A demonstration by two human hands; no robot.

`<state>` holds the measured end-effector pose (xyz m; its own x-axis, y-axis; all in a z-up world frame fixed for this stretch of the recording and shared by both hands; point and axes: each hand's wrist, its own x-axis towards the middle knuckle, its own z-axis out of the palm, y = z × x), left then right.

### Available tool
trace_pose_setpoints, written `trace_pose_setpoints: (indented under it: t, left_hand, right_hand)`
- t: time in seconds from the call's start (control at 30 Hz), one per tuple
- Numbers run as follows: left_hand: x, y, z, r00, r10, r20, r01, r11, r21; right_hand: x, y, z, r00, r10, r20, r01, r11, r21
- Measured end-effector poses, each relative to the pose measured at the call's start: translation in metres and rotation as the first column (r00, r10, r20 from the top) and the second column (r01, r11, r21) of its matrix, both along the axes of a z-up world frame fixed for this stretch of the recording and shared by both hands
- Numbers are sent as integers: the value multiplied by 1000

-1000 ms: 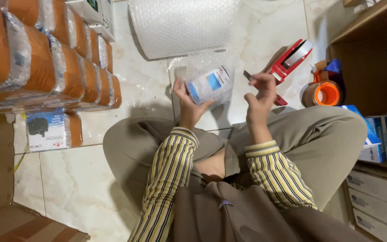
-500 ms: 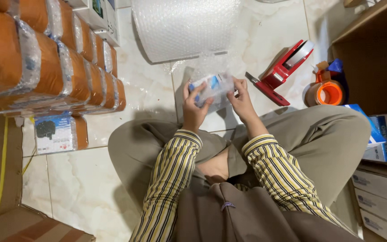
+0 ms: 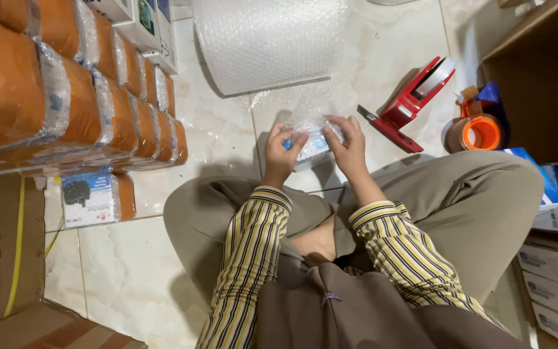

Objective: The person sits on the floor and wraps small product boxes in bubble wrap. They use a utility knife to cut the bubble wrap and a handheld tape dispenser to secure the wrapping. The wrapped boxes are then placed in a stack next to them.

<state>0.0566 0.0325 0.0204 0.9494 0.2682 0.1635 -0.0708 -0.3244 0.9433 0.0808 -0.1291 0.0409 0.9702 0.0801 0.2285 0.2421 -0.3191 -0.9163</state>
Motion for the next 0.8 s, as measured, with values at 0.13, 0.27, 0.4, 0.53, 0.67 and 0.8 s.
trace_pose_setpoints:
  t: [0.13,0.27,0.4,0.53,0.67,0.8]
  left_hand:
    - [-3,2,26,996,-85,-6,83,979,-189]
    - [4,2,22,985,-164,58,173,954,-243]
    - [11,0,20,986,-156,52,161,980,-116]
    - [10,-2,35,980,-133,151,164,964,-211]
    - [10,0,39,979,-110,172,147,964,-222]
    - [11,1,37,975,-108,193,143,974,-178]
  right_hand:
    - [-7,9,-4,987,-161,-21,163,975,154]
    - [-12,23,12,944,-141,-298,232,926,298]
    - [-16,22,29,933,-238,-269,287,944,160]
    - [-16,20,17,981,-187,-57,193,970,148]
    - [-8,11,7,997,-39,62,41,999,-27]
    - [4,1,5,984,170,56,-156,967,-204]
